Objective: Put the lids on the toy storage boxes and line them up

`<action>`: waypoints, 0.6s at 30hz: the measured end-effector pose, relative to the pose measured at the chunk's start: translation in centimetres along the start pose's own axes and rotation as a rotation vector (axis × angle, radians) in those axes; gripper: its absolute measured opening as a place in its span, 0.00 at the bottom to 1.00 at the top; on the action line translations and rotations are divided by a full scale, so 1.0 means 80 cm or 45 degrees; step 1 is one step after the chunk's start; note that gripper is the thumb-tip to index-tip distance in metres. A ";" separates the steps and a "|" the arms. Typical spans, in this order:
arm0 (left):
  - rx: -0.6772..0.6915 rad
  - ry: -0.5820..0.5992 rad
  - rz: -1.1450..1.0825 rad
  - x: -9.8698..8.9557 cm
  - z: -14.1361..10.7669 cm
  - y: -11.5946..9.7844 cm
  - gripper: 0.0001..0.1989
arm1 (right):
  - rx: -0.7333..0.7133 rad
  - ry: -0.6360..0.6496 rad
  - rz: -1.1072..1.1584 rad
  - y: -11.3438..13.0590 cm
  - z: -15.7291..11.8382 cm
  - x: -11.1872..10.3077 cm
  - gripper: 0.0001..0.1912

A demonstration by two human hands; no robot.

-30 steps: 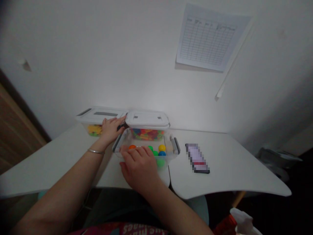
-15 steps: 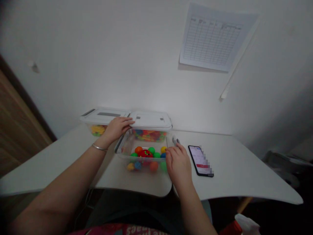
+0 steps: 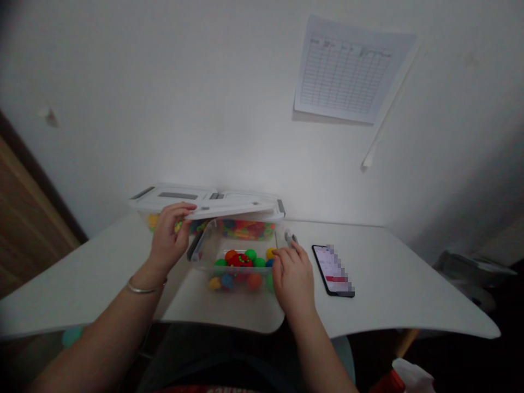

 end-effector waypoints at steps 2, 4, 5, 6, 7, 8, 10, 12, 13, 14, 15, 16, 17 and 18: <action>0.013 -0.122 0.024 -0.022 -0.002 -0.021 0.03 | 0.032 -0.022 0.040 -0.003 -0.001 0.001 0.18; 0.006 -0.224 0.009 -0.039 -0.002 -0.038 0.03 | 0.085 -0.058 0.112 -0.010 -0.002 0.000 0.21; 0.012 -0.270 -0.021 -0.046 -0.001 -0.046 0.03 | 0.122 -0.084 0.152 -0.014 -0.003 -0.001 0.24; 0.010 -0.303 -0.075 -0.050 0.002 -0.053 0.03 | 0.160 -0.113 0.191 -0.019 -0.004 -0.003 0.27; 0.003 -0.334 -0.129 -0.054 0.005 -0.058 0.03 | 0.192 -0.141 0.227 -0.023 -0.006 -0.005 0.28; -0.012 -0.366 -0.180 -0.056 0.008 -0.063 0.04 | 0.220 -0.171 0.265 -0.026 -0.007 -0.007 0.29; -0.107 -0.422 -0.266 -0.060 0.013 -0.063 0.06 | 0.250 -0.227 0.378 -0.029 -0.011 -0.014 0.30; -0.274 -0.476 -0.361 -0.060 0.012 -0.053 0.08 | 0.242 -0.291 0.562 -0.029 -0.015 -0.024 0.31; -0.366 -0.502 -0.411 -0.059 0.009 -0.046 0.08 | 0.230 -0.336 0.661 -0.028 -0.017 -0.031 0.32; -0.451 -0.522 -0.459 -0.058 0.005 -0.040 0.09 | 0.215 -0.391 0.753 -0.028 -0.019 -0.039 0.32; -0.523 -0.536 -0.500 -0.057 0.000 -0.034 0.09 | 0.197 -0.444 0.829 -0.028 -0.021 -0.046 0.32; -0.582 -0.544 -0.534 -0.055 -0.004 -0.029 0.10 | 0.189 -0.493 0.879 -0.029 -0.023 -0.053 0.30; -0.631 -0.545 -0.564 -0.053 -0.007 -0.024 0.10 | 0.194 -0.524 0.889 -0.030 -0.024 -0.057 0.27; -0.672 -0.541 -0.596 -0.049 -0.010 -0.021 0.11 | 0.211 -0.529 0.861 -0.031 -0.024 -0.059 0.23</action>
Point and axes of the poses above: each hand's wrist, its own z-axis towards the middle knuckle, its own x-axis out of the palm, y = z × x, the point moved 9 cm from there along z, towards the middle knuckle, and after that the axes turned 11 degrees about x, right-handed, at the moved point
